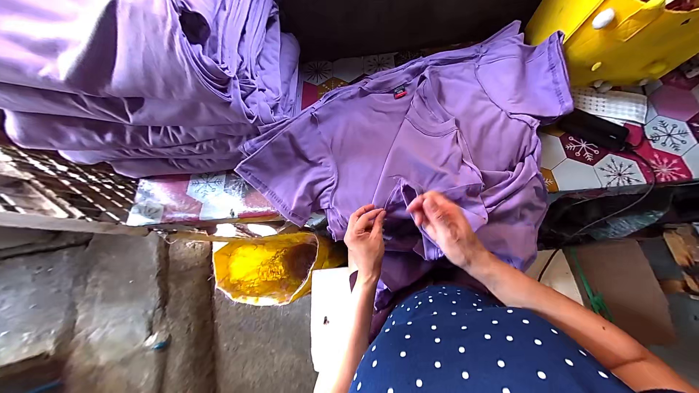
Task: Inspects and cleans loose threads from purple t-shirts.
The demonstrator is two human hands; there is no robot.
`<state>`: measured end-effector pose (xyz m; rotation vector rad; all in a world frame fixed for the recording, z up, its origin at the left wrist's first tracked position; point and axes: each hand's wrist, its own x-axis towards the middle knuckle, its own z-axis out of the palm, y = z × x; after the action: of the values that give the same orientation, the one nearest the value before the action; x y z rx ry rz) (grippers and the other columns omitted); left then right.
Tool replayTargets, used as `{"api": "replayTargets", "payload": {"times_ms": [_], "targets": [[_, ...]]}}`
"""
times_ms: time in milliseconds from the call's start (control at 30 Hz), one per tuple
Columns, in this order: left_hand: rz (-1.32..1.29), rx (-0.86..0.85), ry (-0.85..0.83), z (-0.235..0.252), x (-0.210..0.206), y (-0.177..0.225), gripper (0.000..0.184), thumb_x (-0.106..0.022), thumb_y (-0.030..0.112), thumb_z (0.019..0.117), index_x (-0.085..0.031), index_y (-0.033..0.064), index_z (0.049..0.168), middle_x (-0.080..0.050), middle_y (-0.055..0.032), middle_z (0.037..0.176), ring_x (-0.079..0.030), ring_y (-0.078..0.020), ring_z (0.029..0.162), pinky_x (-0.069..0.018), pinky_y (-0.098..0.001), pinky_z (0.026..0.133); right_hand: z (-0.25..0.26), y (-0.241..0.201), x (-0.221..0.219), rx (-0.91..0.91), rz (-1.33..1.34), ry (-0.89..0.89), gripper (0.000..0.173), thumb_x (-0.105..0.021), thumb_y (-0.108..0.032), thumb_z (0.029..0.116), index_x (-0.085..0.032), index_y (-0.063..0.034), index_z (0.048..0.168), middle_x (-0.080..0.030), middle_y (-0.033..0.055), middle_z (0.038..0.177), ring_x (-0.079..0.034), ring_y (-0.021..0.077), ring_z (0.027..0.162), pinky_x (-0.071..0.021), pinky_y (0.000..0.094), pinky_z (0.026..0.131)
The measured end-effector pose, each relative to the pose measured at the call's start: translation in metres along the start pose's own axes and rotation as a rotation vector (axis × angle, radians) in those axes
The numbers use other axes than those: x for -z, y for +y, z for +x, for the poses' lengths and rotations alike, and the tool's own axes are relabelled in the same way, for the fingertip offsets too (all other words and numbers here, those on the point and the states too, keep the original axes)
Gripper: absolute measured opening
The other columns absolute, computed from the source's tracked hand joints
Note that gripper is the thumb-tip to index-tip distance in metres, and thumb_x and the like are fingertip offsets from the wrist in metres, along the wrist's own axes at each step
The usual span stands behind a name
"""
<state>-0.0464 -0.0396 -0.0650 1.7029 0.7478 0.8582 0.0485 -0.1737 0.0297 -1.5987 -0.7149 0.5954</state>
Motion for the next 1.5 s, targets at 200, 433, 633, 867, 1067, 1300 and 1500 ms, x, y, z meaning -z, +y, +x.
{"api": "replayTargets", "payload": {"times_ms": [200,433,633,867,1067,1300,1500], "targets": [[-0.01,0.087,-0.017,-0.004,0.017,0.013,0.009,-0.064,0.0,0.0959,-0.069,-0.0051,0.102,-0.074,-0.0068,0.092,-0.072,-0.0064,0.075,-0.0623,-0.0234,0.071,0.003,0.023,-0.022,-0.781,0.294,-0.382,0.053,-0.021,-0.044,0.1131,-0.059,-0.0096,0.101,-0.04,-0.0087,0.061,-0.029,0.0004,0.043,-0.0259,0.017,0.042],[0.009,0.03,-0.028,-0.009,0.022,0.01,0.01,-0.061,0.0,0.097,-0.068,-0.0052,0.1,-0.073,-0.006,0.092,-0.072,-0.0049,0.08,-0.0613,-0.0234,0.078,0.016,0.045,-0.02,-0.831,0.385,-0.424,0.05,-0.028,-0.051,0.1107,-0.057,-0.0142,0.093,-0.035,-0.0105,0.056,-0.026,-0.0003,0.04,-0.0236,0.0163,0.04],[0.002,0.038,-0.027,-0.01,0.02,0.008,0.009,-0.061,0.0,0.0971,-0.067,-0.0049,0.1,-0.073,-0.0051,0.09,-0.071,-0.0044,0.081,-0.0612,-0.023,0.079,0.017,0.05,-0.019,-0.81,0.394,-0.413,0.047,-0.034,-0.049,0.1107,-0.056,-0.0143,0.088,-0.032,-0.011,0.053,-0.026,-0.0006,0.04,-0.0231,0.0162,0.04],[0.021,0.029,-0.037,-0.011,0.019,0.005,0.009,-0.061,0.001,0.0968,-0.068,-0.0047,0.098,-0.073,-0.0047,0.089,-0.071,-0.0035,0.08,-0.0607,-0.022,0.079,0.024,0.051,-0.025,-0.804,0.321,-0.356,0.044,-0.04,-0.045,0.1103,-0.055,-0.0136,0.083,-0.03,-0.011,0.051,-0.026,-0.0006,0.039,-0.022,0.0167,0.04],[-0.001,0.11,-0.026,0.0,0.049,0.012,0.014,-0.057,0.003,0.0999,-0.066,-0.0074,0.1,-0.074,-0.0059,0.086,-0.073,-0.0096,0.077,-0.0625,-0.0291,0.076,0.015,0.039,-0.02,-0.65,0.188,-0.326,0.047,-0.038,-0.04,0.112,-0.057,-0.0108,0.081,-0.033,-0.0096,0.053,-0.029,0.0005,0.042,-0.0261,0.018,0.042],[0.738,0.293,0.229,0.035,0.178,-0.014,0.046,-0.066,0.01,0.0961,-0.057,-0.0083,0.137,-0.048,-0.0358,0.144,-0.047,-0.0465,0.135,-0.037,-0.0562,0.112,0.0,0.049,-0.006,0.159,-0.61,0.17,0.055,-0.079,-0.05,0.0844,-0.069,0.0013,0.101,-0.067,0.0124,0.079,-0.065,0.0247,0.066,-0.054,0.0447,0.059],[0.202,0.14,-0.212,0.006,0.066,0.03,0.021,-0.067,0.007,0.0948,-0.068,-0.0078,0.109,-0.073,-0.0137,0.102,-0.071,-0.0125,0.09,-0.0585,-0.0314,0.085,0.027,0.065,-0.019,0.266,-0.657,0.262,0.017,-0.075,-0.012,0.0847,-0.074,-0.0005,0.098,-0.067,0.0146,0.094,-0.068,0.0263,0.07,-0.0568,0.0438,0.056]]}}
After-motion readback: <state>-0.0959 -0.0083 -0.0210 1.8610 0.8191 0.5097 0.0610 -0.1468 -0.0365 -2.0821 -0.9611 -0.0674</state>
